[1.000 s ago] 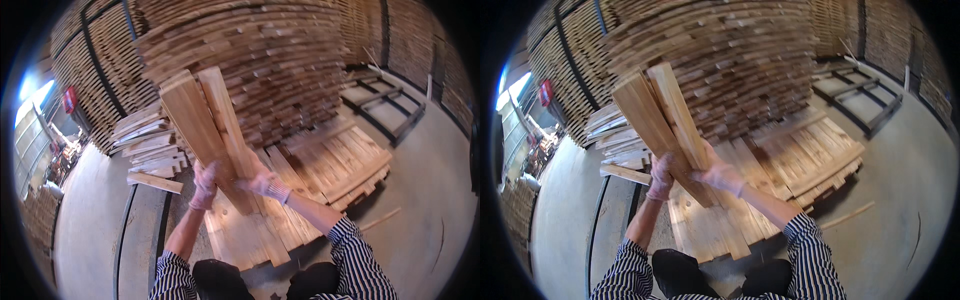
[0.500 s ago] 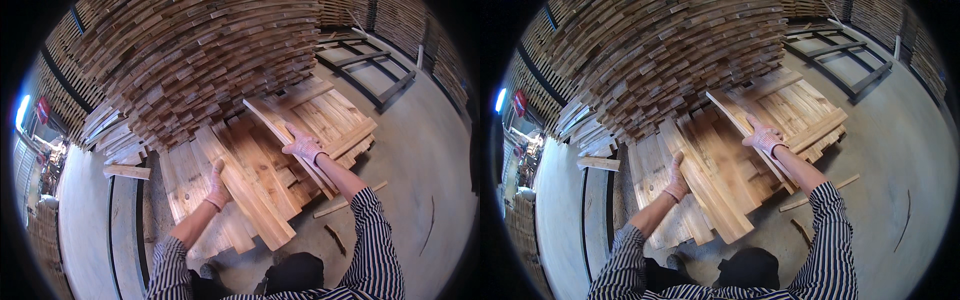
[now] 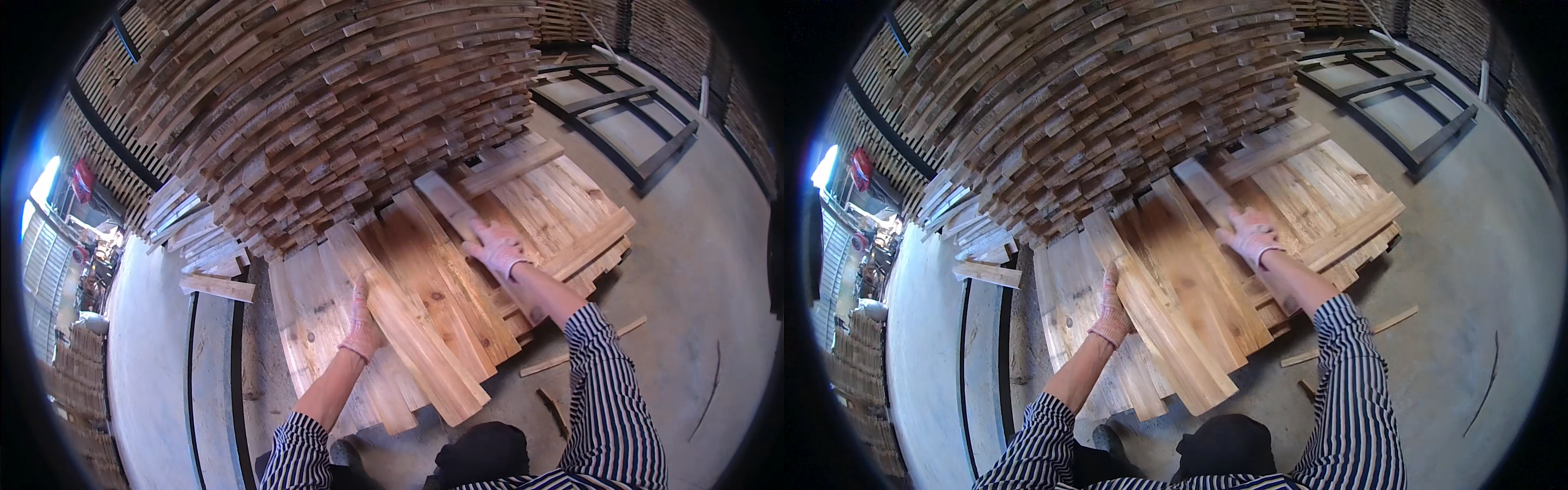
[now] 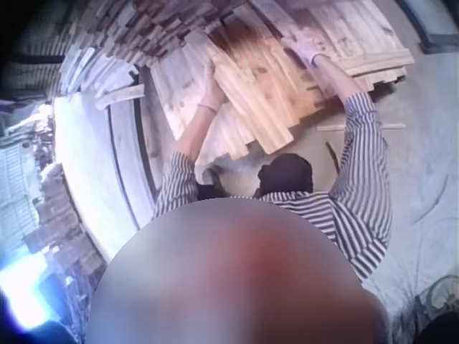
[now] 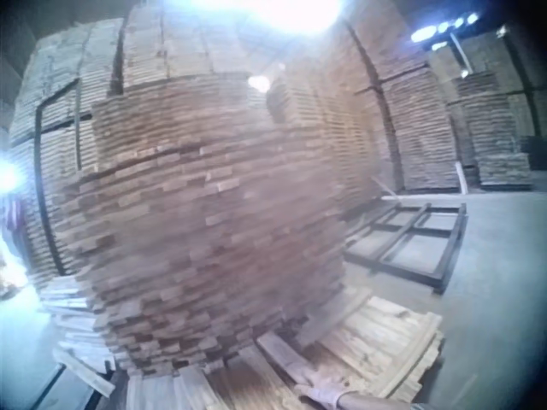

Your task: The person sits on the floor in a workshop and repeatedly picks up wooden planks from a large pile. They place the planks onto a lower stack, arranging them one by one to build a neat pile.

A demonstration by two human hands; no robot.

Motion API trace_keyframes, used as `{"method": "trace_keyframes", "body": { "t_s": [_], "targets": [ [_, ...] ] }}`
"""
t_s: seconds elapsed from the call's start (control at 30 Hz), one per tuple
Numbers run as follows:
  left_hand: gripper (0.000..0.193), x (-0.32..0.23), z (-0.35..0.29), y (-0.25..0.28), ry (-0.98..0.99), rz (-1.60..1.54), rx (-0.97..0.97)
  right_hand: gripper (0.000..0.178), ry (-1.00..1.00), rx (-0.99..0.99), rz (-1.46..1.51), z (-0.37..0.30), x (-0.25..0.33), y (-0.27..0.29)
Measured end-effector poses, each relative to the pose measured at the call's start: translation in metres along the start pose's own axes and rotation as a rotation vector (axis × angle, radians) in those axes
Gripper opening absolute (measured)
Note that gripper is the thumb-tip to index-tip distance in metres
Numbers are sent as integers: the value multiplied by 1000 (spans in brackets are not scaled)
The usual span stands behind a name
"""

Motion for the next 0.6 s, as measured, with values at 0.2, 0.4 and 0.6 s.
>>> {"method": "trace_keyframes", "body": {
  "t_s": [0.2,0.4,0.6],
  "targets": [
    [95,-18,-11,2,-37,148,-139,65,218,50,-18,-44,107,8],
    [104,15,-15,-81,-96,32,-77,79,300,307,9,-136,147,38],
    [80,49,14,-61,-227,-17,187,82,457,148,400,-104,70,36]
  ]
}}
Point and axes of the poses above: each hand's wrist, its own z-axis towards the middle knuckle, its own y-axis out of the back of the hand, x = y × z, the point moved 1 cm from there along z, towards the middle knuckle, and after that the axes turned 11 degrees about x, right-handed, at the moved point
